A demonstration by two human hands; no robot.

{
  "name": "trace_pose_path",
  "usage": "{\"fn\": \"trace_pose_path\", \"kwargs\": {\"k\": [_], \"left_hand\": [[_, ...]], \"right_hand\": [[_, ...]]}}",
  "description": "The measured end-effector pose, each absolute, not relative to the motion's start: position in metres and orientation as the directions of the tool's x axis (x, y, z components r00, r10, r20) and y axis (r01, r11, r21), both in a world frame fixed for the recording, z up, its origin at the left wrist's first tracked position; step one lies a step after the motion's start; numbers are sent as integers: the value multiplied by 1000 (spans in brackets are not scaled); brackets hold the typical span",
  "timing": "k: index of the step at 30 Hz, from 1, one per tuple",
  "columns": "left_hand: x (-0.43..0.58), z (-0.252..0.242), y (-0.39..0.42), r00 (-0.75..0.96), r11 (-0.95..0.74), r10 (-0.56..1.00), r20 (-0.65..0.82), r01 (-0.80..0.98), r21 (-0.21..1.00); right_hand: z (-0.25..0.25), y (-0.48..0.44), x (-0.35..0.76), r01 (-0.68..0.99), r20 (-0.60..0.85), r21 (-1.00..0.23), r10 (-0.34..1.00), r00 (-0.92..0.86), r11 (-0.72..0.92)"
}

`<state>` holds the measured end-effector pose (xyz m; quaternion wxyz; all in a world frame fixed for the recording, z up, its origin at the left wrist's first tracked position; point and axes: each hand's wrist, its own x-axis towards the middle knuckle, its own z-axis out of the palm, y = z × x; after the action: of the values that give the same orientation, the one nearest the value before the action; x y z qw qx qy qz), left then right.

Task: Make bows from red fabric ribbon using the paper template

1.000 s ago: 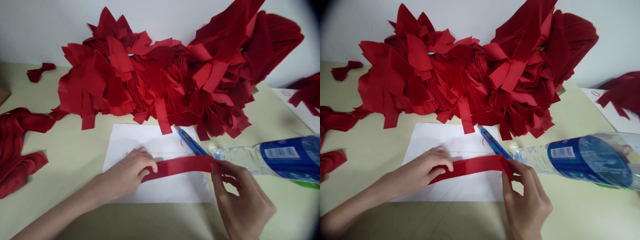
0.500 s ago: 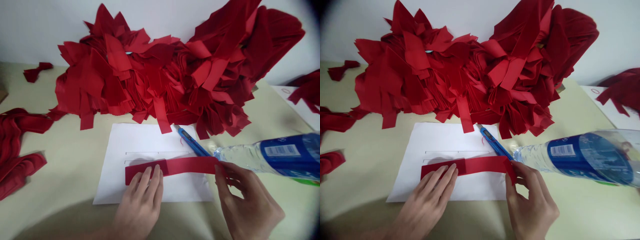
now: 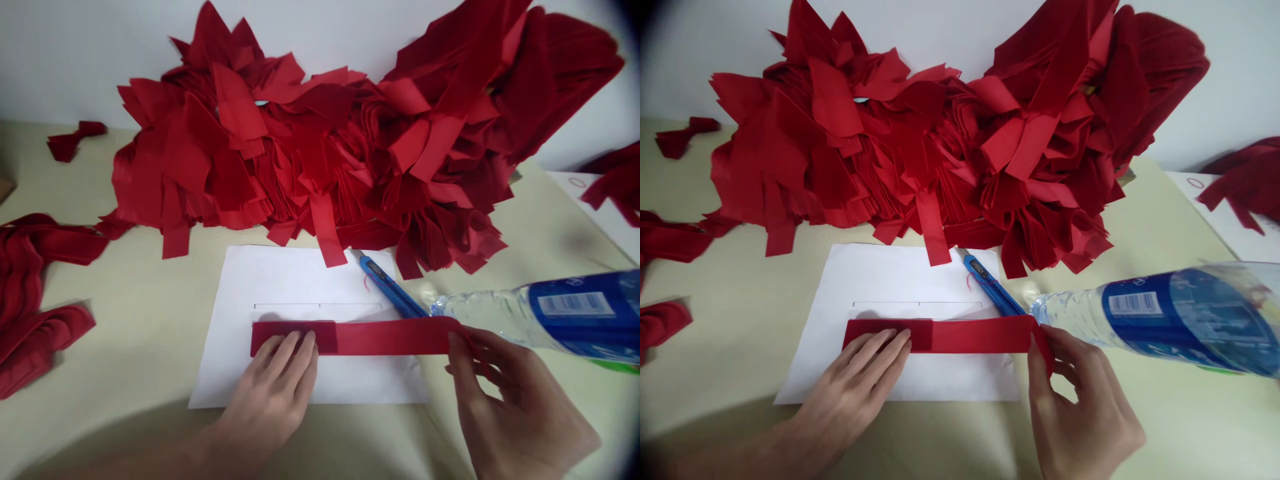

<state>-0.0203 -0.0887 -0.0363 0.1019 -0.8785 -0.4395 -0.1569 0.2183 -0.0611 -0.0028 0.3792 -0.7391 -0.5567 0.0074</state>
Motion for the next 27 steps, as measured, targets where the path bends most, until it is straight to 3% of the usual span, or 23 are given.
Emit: {"fn": "trace_pose_path", "kwargs": {"k": [8, 15, 27], "left_hand": [[-24, -37, -87, 585, -632, 711, 389, 775, -9], [-26, -41, -89, 575, -639, 694, 433, 770, 3], [-25, -38, -88, 572, -632, 694, 437, 775, -11]], "right_hand": [[-1, -57, 211, 888, 497, -460, 820, 284, -28], [-4, -57, 197, 961, 611, -253, 789, 67, 115], [7, -45, 188, 976, 660, -84, 745, -98, 203]]}}
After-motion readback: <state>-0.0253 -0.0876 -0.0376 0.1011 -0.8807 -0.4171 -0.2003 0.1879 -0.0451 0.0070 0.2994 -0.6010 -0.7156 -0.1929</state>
